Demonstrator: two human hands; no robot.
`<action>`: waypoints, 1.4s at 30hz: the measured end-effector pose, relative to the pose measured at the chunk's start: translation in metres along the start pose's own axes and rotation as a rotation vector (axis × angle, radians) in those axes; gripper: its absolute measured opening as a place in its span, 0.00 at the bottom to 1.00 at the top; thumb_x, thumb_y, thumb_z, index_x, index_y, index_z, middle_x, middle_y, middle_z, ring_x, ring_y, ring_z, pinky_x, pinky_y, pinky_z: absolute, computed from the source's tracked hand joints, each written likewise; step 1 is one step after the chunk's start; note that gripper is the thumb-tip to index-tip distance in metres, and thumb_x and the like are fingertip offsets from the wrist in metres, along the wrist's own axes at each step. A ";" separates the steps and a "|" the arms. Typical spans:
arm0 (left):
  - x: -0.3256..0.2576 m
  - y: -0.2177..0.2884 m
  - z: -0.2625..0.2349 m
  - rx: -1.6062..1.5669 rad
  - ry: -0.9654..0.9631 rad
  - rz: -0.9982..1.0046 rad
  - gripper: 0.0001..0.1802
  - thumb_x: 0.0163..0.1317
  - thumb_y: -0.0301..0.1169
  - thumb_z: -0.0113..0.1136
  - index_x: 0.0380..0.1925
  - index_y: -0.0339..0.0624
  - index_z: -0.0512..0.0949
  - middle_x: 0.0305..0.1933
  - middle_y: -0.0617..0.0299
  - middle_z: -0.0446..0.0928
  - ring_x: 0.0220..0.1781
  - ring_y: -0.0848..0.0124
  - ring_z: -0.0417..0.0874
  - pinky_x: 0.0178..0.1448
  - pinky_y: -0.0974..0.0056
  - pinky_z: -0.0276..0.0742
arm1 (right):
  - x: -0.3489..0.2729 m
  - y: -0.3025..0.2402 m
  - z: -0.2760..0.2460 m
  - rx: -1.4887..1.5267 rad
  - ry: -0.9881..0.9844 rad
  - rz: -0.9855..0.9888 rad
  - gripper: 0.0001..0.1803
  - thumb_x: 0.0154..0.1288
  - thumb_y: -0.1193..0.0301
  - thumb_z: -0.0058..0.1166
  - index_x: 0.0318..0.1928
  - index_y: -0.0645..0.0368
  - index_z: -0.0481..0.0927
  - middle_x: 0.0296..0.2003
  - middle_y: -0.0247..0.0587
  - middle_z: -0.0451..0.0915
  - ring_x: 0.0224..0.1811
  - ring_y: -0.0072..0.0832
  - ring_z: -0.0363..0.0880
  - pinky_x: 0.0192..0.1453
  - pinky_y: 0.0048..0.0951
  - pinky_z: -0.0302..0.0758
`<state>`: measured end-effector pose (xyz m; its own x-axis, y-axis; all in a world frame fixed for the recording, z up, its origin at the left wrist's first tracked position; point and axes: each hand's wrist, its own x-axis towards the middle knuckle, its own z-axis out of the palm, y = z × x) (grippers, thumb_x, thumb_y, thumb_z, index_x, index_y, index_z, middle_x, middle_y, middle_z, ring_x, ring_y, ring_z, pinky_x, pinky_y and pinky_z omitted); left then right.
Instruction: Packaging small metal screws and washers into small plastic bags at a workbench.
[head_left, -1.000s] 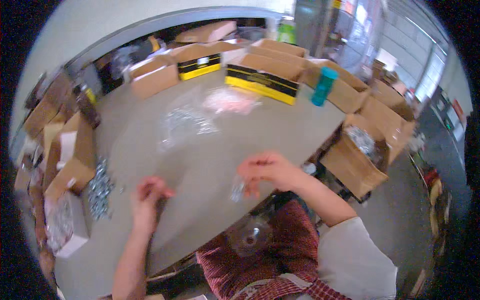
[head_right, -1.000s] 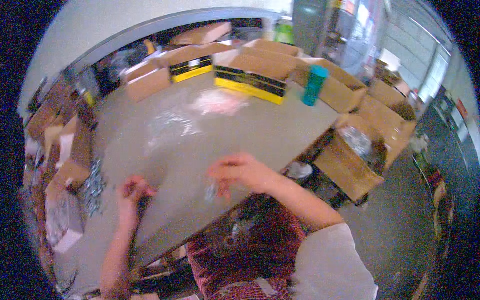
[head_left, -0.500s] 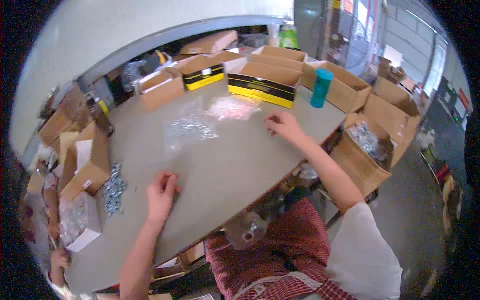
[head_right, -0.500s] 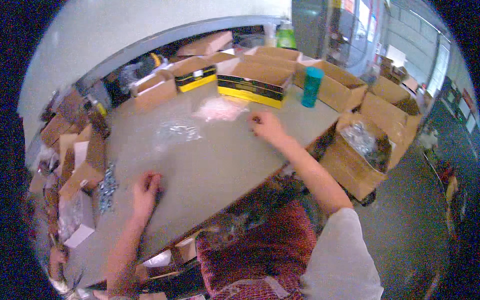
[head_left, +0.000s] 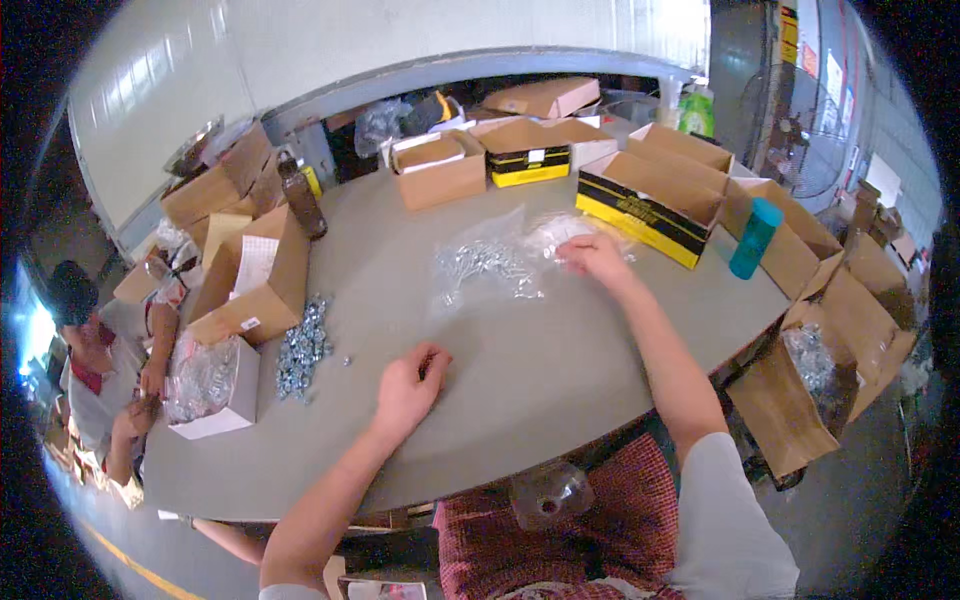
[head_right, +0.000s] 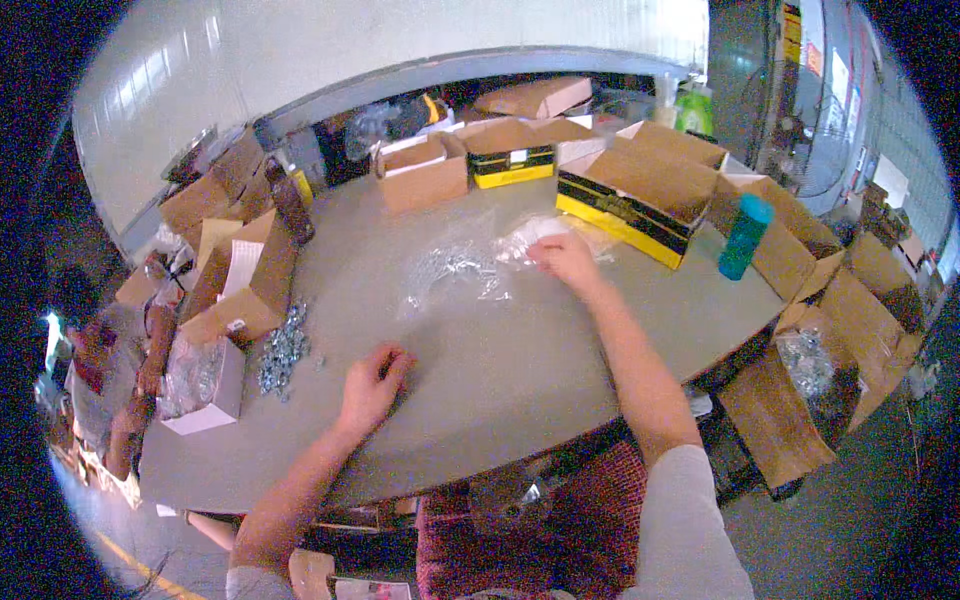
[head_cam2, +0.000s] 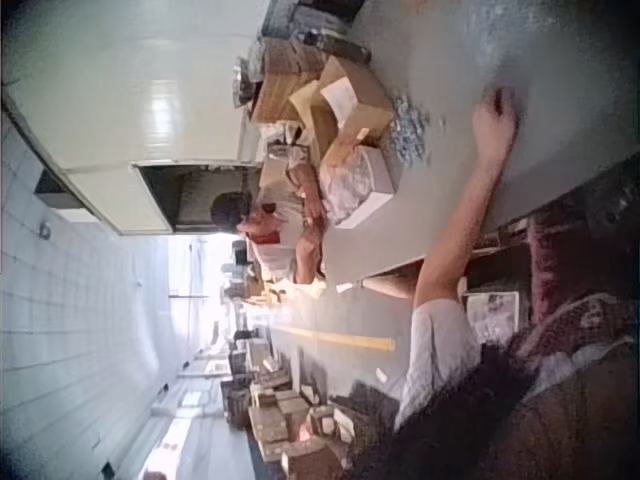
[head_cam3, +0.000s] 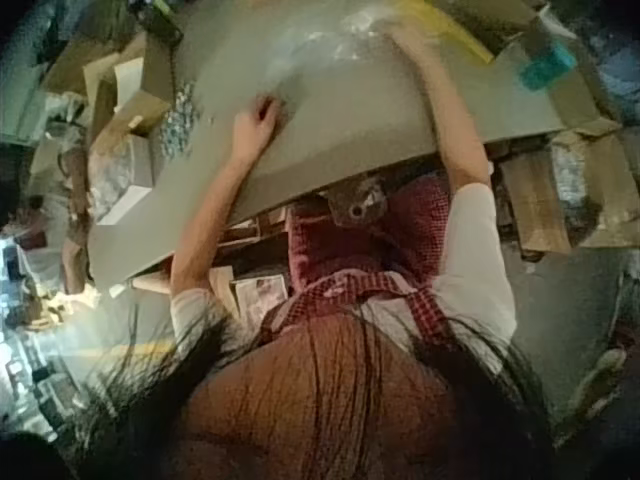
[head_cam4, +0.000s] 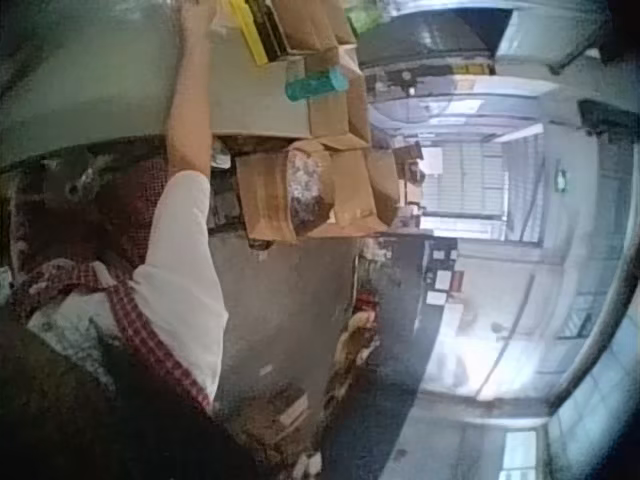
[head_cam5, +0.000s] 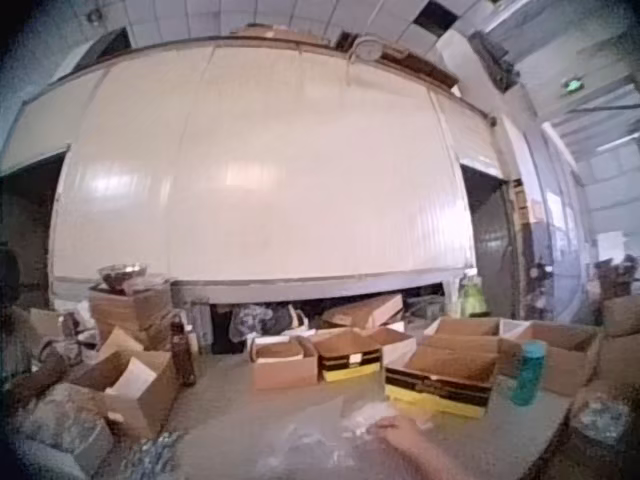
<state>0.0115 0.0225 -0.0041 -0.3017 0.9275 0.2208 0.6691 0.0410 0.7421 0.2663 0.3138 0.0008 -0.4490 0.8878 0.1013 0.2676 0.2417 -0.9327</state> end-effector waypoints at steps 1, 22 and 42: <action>0.001 0.004 -0.001 0.007 -0.059 -0.074 0.10 0.68 0.35 0.59 0.41 0.41 0.82 0.32 0.58 0.82 0.33 0.73 0.82 0.41 0.66 0.77 | -0.010 -0.011 0.005 0.084 -0.019 -0.098 0.14 0.67 0.64 0.60 0.44 0.61 0.87 0.39 0.33 0.84 0.42 0.19 0.80 0.45 0.24 0.77; 0.004 0.002 0.000 0.008 0.180 0.187 0.08 0.60 0.28 0.68 0.37 0.38 0.81 0.33 0.56 0.83 0.36 0.64 0.84 0.46 0.61 0.80 | -0.113 -0.077 0.118 0.083 -0.696 -0.108 0.06 0.68 0.73 0.59 0.36 0.63 0.78 0.23 0.35 0.80 0.20 0.23 0.80 0.21 0.27 0.75; -0.008 0.007 -0.001 -0.352 -0.148 0.007 0.10 0.69 0.31 0.58 0.32 0.36 0.81 0.30 0.61 0.81 0.32 0.76 0.79 0.37 0.66 0.75 | -0.119 -0.082 0.131 0.152 -0.676 0.031 0.09 0.57 0.70 0.63 0.30 0.60 0.76 0.21 0.41 0.76 0.25 0.27 0.77 0.29 0.34 0.72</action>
<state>0.0179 0.0155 0.0001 -0.1789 0.9720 0.1521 0.3892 -0.0720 0.9183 0.1858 0.1371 0.0201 -0.8892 0.4422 -0.1179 0.1883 0.1187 -0.9749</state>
